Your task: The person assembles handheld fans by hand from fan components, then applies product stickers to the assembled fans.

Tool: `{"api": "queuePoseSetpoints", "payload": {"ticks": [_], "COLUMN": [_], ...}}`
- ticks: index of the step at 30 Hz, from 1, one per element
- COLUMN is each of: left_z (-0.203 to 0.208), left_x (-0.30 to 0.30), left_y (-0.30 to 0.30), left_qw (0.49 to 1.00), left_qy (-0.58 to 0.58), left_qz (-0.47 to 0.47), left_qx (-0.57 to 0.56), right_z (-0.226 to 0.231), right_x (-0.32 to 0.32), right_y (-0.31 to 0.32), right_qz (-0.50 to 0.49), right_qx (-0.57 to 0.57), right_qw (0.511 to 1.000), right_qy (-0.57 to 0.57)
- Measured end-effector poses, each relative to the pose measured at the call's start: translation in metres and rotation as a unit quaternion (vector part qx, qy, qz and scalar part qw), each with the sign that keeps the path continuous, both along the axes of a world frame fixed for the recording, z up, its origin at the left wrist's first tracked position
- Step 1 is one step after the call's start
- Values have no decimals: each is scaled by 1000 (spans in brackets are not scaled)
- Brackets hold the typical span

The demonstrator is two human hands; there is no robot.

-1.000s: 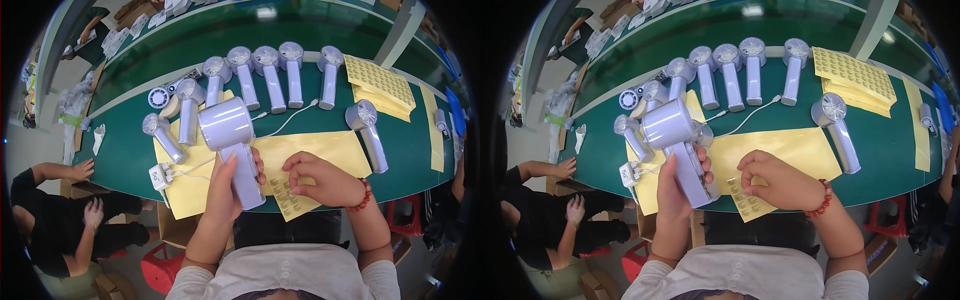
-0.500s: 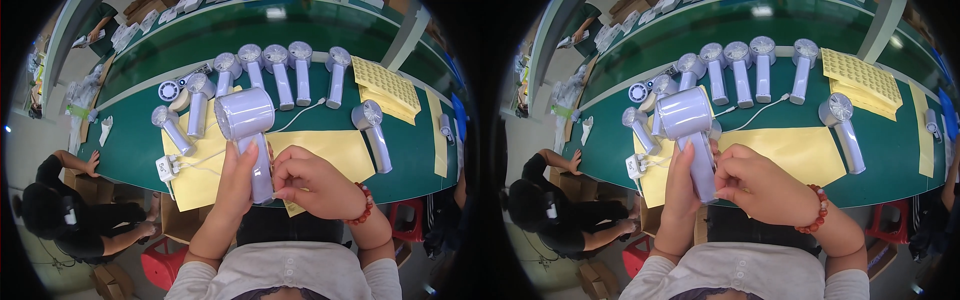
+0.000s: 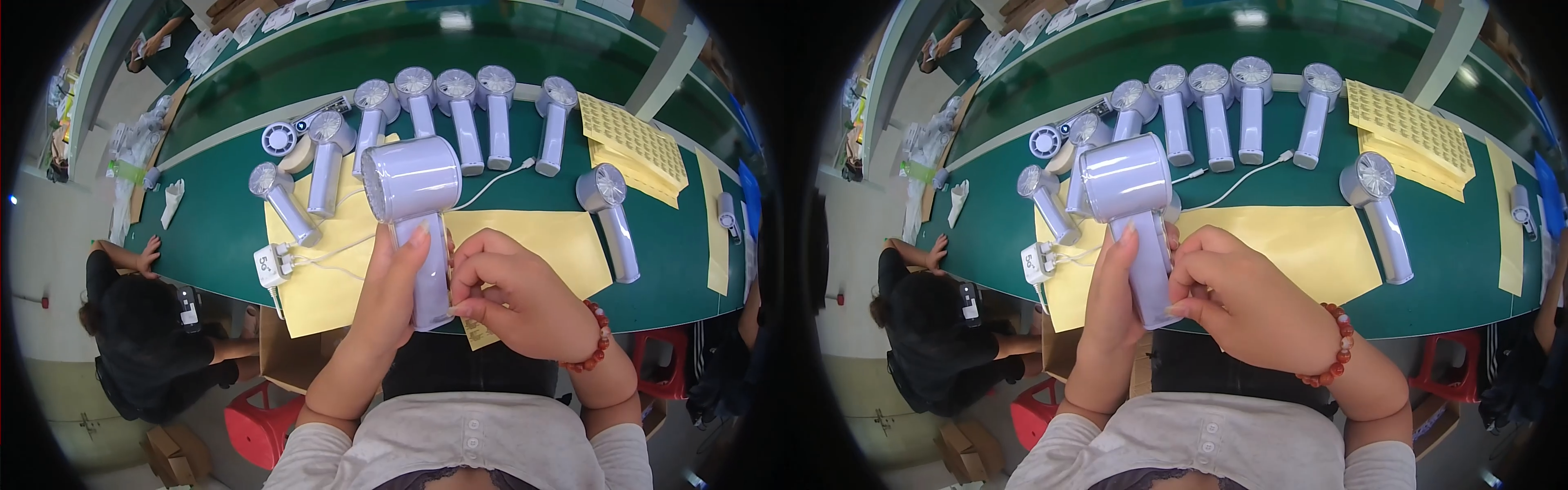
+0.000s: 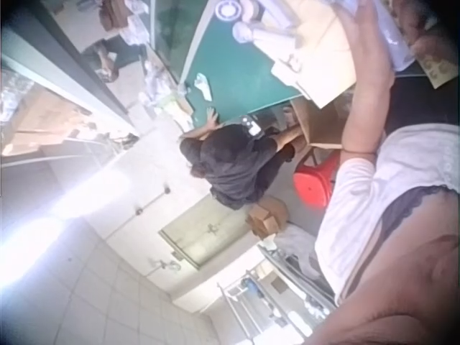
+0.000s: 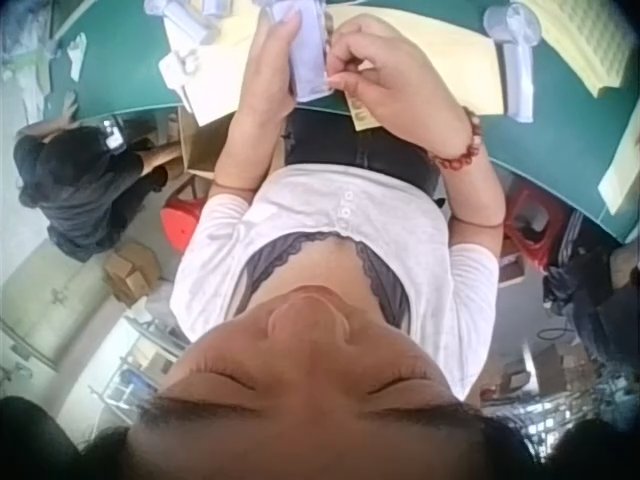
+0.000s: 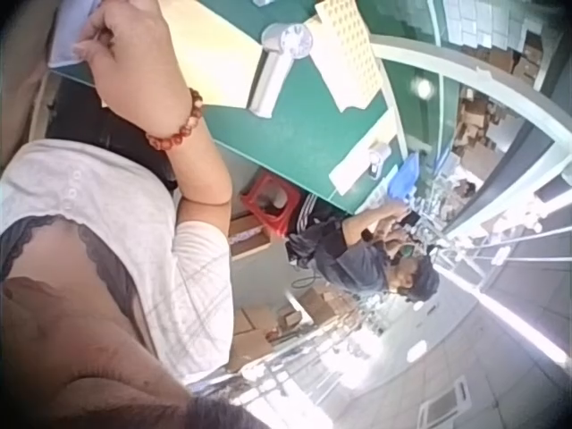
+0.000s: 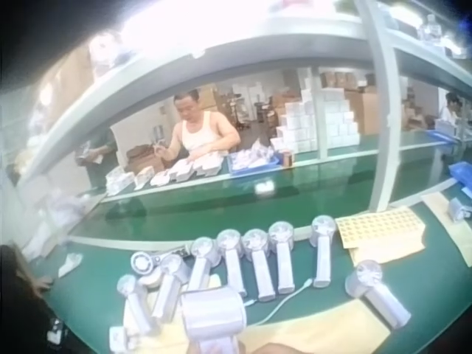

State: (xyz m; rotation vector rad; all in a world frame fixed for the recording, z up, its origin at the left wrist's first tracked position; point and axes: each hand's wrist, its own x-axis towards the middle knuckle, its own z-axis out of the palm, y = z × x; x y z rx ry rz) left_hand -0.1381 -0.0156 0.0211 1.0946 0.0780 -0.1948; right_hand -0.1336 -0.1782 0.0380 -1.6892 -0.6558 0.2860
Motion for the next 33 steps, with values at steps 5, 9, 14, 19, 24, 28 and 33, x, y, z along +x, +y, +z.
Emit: {"api": "queuePoseSetpoints", "payload": {"ticks": [5,9,14,19,24,28,33], "left_z": [-3,-2,-3,-4,-3,-2,-5], "left_x": [0,0,0,0,0,-1,-1], "left_y": [-1,-1,-2,-1,2,-1,2], "left_qw": [999,999,999,999,1000,999,998], "left_qy": [0,7,2,7,19,8,10], "left_qz": [22,22,25,31,2,19,53], "left_qx": [27,22,35,25,-3,26,-12], "right_z": [-1,-2,-1,-1,-1,-4,-5], "right_x": [0,1,0,-3,-8,-16,-20], "right_y": [2,1,1,5,7,10,-1], "right_qz": [-5,0,0,-18,-37,-52,-59], "right_qx": [1,-1,-4,-5,-34,-42,-41], "right_qw": [1000,1000,1000,1000,998,995,967], "right_qy": [-6,-10,-2,1,-40,-69,-243]}}
